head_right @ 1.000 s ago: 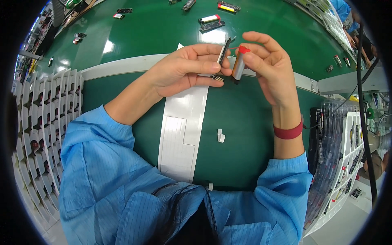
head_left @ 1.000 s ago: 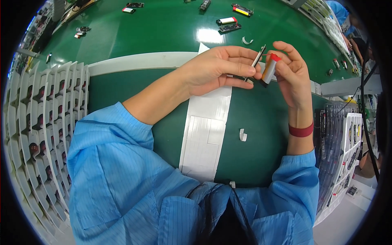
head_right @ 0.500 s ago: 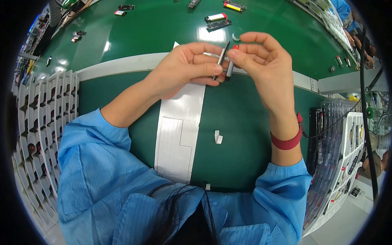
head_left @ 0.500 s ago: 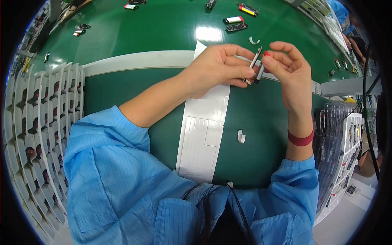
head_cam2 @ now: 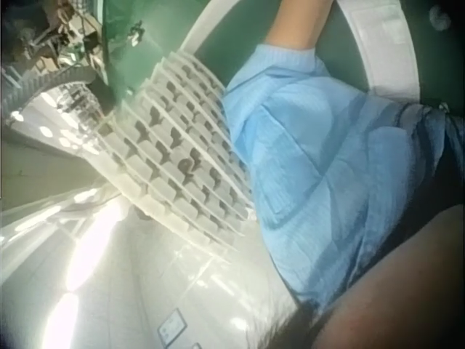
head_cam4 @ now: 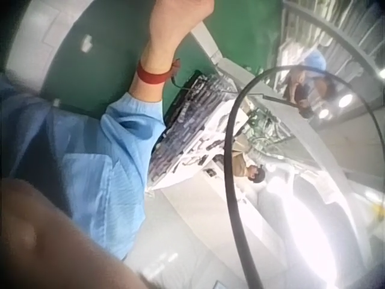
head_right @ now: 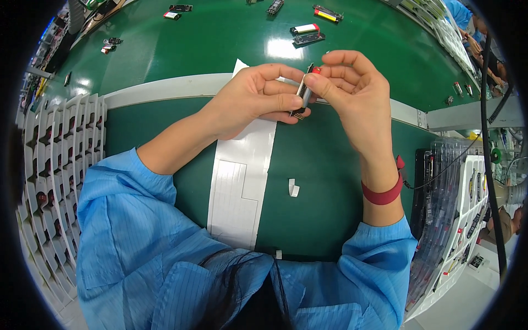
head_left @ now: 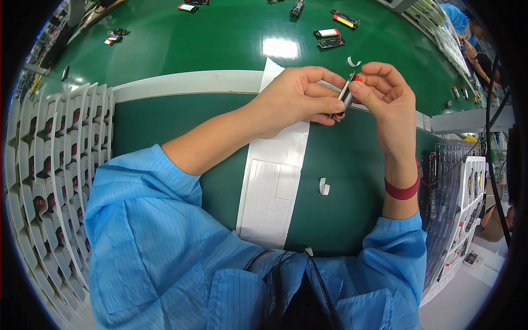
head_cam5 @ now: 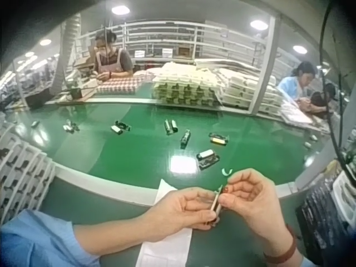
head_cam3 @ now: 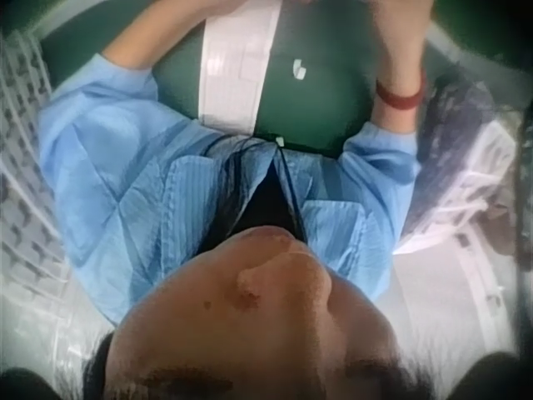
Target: The person assembles small electronic components by placing batteries into plastic casings by hand at a factory workstation.
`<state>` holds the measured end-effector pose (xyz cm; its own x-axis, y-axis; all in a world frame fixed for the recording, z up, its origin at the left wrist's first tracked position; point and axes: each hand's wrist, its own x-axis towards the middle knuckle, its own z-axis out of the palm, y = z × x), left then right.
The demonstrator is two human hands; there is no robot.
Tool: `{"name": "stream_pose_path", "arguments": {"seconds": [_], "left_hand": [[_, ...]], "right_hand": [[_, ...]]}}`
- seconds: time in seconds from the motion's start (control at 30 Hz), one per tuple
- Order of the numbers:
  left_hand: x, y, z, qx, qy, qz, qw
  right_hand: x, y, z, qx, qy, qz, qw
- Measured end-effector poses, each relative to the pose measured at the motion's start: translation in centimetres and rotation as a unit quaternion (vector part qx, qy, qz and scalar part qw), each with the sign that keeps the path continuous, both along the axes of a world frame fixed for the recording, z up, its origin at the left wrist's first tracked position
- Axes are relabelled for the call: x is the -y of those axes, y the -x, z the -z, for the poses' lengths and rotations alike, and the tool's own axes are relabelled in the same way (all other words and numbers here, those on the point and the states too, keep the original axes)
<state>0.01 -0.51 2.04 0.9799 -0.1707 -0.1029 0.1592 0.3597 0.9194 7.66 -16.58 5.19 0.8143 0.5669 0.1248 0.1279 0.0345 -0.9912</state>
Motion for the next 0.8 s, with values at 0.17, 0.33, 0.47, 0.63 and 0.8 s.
{"name": "stream_pose_path", "arguments": {"seconds": [0.17,0.33,0.47,0.63,0.8], "left_hand": [[0.4,0.3,0.0,0.033,-0.032,-0.019,0.999],[1.8,1.7,-0.2,0.178,-0.224,-0.129,0.949],[1.0,1.5,-0.8,0.152,-0.250,-0.098,0.951],[0.8,1.2,-1.1,0.136,-0.228,-0.006,0.964],[-0.2,-8.0,-1.8,0.144,-0.630,-0.105,0.756]], "right_hand": [[0.0,0.0,0.2,0.009,0.006,0.005,1.000],[-0.5,1.0,0.3,0.031,0.006,0.017,0.999],[0.1,0.6,-0.4,-0.019,-0.046,-0.019,0.999],[2.8,-1.8,0.4,-0.006,0.019,-0.120,0.993],[7.2,-11.8,5.7,0.083,0.070,0.285,0.952]]}}
